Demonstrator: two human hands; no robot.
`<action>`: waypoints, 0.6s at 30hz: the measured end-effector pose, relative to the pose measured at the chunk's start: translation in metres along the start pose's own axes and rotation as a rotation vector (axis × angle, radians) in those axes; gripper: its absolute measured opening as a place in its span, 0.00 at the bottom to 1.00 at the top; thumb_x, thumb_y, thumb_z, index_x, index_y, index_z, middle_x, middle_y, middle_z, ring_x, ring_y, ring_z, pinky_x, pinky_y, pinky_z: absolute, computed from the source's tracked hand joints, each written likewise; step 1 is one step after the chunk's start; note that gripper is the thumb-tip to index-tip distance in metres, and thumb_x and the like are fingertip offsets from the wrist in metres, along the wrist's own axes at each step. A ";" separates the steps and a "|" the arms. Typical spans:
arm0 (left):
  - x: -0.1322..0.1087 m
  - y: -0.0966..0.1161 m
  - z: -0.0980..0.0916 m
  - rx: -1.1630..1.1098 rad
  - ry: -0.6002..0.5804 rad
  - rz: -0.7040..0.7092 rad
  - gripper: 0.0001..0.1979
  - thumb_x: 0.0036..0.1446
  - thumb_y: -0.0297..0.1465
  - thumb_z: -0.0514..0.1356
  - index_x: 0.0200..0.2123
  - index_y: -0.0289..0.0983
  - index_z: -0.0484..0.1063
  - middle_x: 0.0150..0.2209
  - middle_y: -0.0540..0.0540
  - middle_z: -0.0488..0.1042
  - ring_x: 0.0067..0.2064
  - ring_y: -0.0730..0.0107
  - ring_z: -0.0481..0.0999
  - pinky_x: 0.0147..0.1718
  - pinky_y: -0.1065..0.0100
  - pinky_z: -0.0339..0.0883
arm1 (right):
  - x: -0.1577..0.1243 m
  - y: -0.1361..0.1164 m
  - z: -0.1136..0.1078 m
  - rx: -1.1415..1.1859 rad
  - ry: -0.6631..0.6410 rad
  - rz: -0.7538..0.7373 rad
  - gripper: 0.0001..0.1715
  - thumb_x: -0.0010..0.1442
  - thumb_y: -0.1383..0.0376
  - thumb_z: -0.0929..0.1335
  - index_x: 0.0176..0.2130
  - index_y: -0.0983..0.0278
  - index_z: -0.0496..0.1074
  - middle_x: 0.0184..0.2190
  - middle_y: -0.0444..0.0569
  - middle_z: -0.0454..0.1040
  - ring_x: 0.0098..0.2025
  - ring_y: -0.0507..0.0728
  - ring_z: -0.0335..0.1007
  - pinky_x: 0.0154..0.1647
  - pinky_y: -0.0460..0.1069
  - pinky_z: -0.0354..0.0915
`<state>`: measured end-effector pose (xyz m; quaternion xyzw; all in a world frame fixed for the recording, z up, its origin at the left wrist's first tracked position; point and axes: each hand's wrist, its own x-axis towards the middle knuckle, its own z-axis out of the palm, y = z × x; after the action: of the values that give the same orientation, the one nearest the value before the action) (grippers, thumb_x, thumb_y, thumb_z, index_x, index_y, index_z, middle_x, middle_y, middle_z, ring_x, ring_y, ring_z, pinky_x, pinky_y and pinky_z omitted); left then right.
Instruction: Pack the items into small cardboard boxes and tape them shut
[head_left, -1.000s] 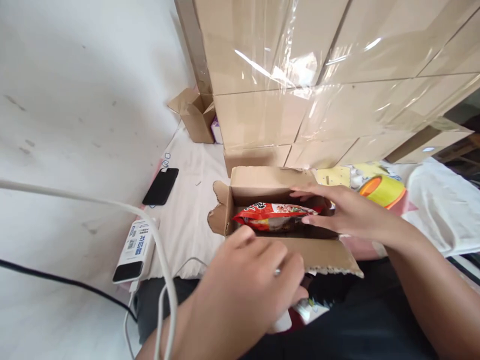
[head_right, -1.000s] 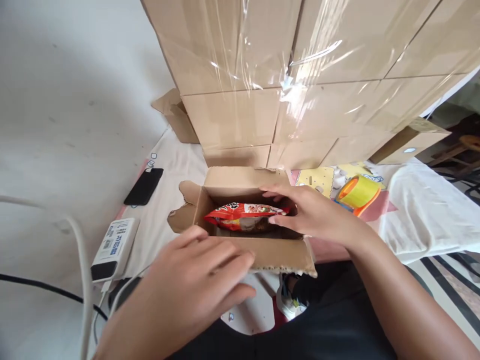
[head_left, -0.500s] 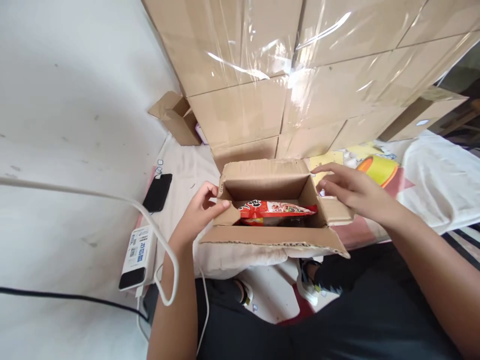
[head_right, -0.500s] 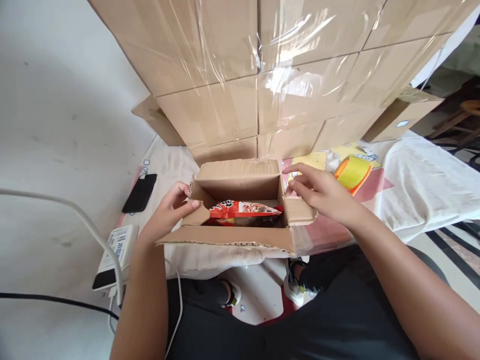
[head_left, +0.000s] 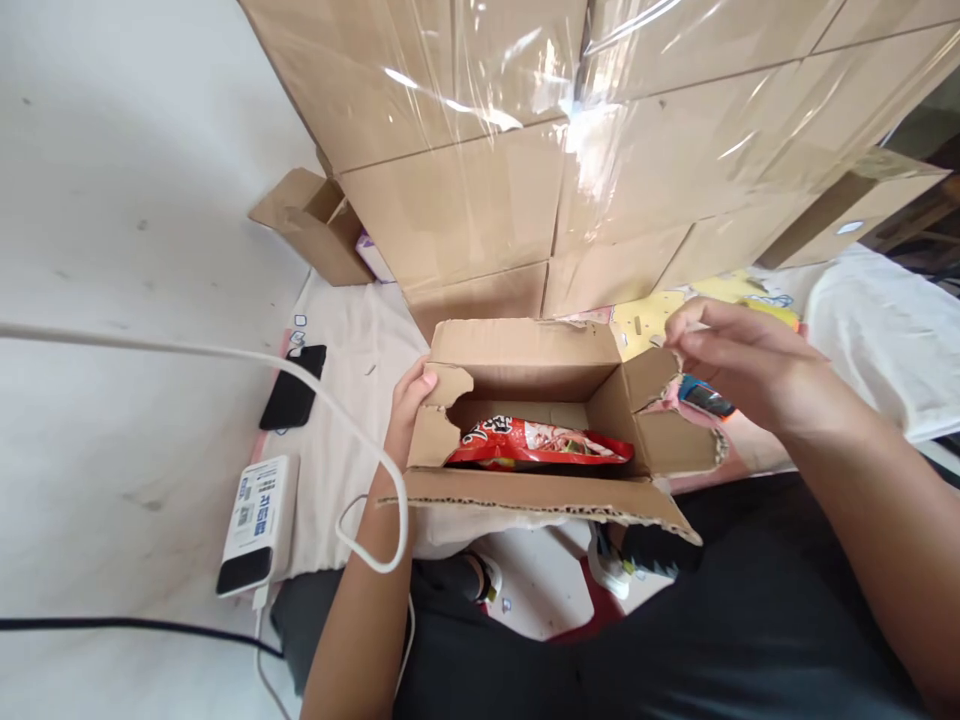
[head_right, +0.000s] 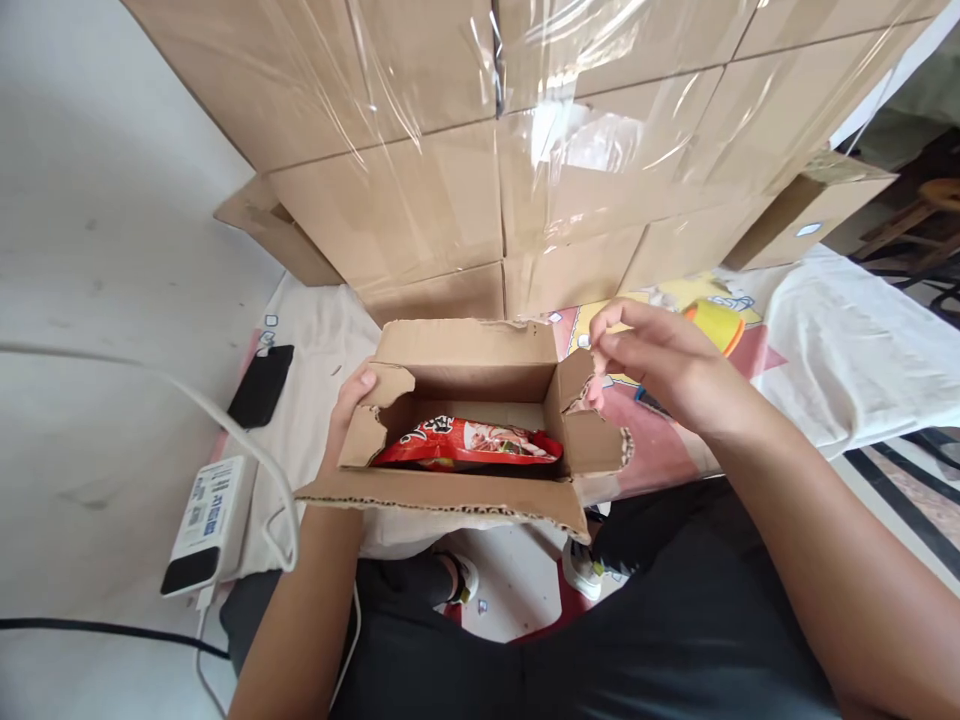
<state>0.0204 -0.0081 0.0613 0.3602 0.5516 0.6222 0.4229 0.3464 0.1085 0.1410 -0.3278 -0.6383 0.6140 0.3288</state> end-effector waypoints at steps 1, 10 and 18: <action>0.000 0.000 0.000 -0.013 -0.007 0.000 0.20 0.57 0.45 0.62 0.46 0.39 0.75 0.38 0.46 0.77 0.40 0.61 0.76 0.33 0.66 0.66 | -0.004 0.000 0.002 -0.032 -0.048 -0.035 0.08 0.63 0.59 0.72 0.39 0.59 0.72 0.28 0.44 0.77 0.28 0.53 0.75 0.31 0.47 0.73; -0.001 -0.009 0.002 -0.079 0.034 0.030 0.20 0.58 0.45 0.61 0.50 0.43 0.73 0.43 0.48 0.78 0.42 0.62 0.77 0.40 0.63 0.69 | -0.021 0.009 -0.015 -0.312 -0.411 0.017 0.28 0.65 0.53 0.70 0.63 0.43 0.67 0.67 0.46 0.66 0.69 0.63 0.62 0.64 0.55 0.67; -0.001 -0.013 0.000 -0.063 0.044 0.073 0.21 0.60 0.48 0.61 0.50 0.43 0.72 0.40 0.48 0.77 0.42 0.61 0.77 0.40 0.61 0.70 | -0.029 0.023 -0.018 -0.520 -0.344 -0.106 0.61 0.58 0.64 0.74 0.72 0.33 0.37 0.76 0.38 0.40 0.74 0.64 0.50 0.61 0.58 0.70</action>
<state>0.0225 -0.0085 0.0484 0.3526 0.5274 0.6620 0.3990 0.3781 0.0959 0.1181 -0.2585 -0.8364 0.4584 0.1529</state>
